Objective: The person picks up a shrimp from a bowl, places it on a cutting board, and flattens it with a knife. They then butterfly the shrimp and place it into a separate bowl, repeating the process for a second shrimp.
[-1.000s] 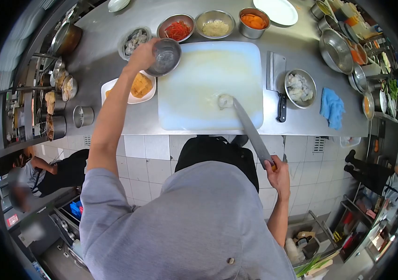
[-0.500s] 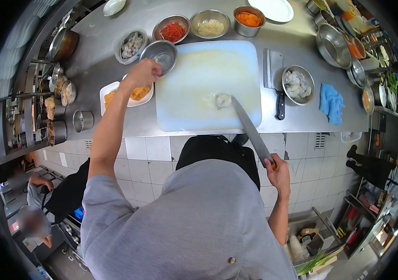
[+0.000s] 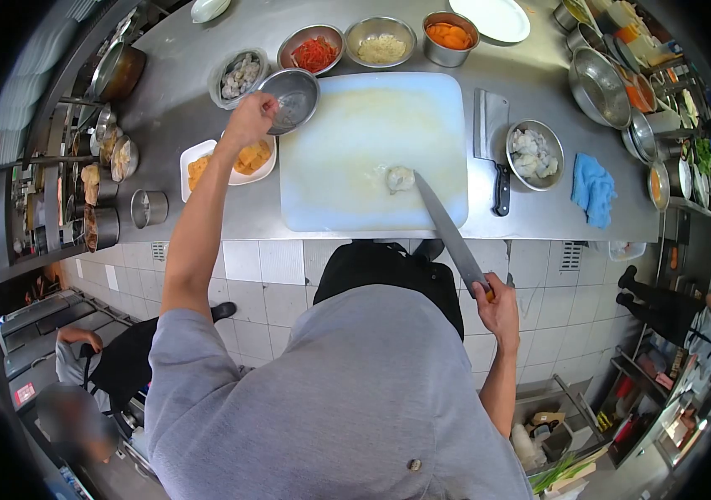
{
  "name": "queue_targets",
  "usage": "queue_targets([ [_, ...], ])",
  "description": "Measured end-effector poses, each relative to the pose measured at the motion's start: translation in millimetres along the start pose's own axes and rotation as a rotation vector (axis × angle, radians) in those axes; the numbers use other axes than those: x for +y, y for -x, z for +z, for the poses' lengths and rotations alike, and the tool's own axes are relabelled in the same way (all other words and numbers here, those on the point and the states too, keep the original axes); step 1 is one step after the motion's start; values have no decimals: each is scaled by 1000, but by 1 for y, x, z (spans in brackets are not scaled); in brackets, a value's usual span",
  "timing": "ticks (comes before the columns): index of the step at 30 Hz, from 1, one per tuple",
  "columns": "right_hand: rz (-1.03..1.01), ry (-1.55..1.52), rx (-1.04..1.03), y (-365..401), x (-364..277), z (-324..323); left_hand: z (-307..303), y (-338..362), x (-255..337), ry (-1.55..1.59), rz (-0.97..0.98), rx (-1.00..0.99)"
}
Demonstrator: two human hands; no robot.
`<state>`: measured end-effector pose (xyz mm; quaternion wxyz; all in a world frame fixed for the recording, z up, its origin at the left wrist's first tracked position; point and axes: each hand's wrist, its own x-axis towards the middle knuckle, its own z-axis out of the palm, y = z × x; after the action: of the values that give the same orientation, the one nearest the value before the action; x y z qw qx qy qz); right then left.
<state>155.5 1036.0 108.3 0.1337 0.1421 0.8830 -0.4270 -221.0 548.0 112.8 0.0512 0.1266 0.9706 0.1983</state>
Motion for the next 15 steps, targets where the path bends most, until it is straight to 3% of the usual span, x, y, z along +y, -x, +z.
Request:
queue_targets([
  [8, 13, 11, -20, 4, 3, 0, -16, 1, 11, -651, 218, -18],
  [11, 30, 12, -13, 6, 3, 0, -24, -13, 14, -752, 234, 19],
  [15, 33, 26, -18, 7, 2, -1, -38, -28, 28, -708, 187, -99],
])
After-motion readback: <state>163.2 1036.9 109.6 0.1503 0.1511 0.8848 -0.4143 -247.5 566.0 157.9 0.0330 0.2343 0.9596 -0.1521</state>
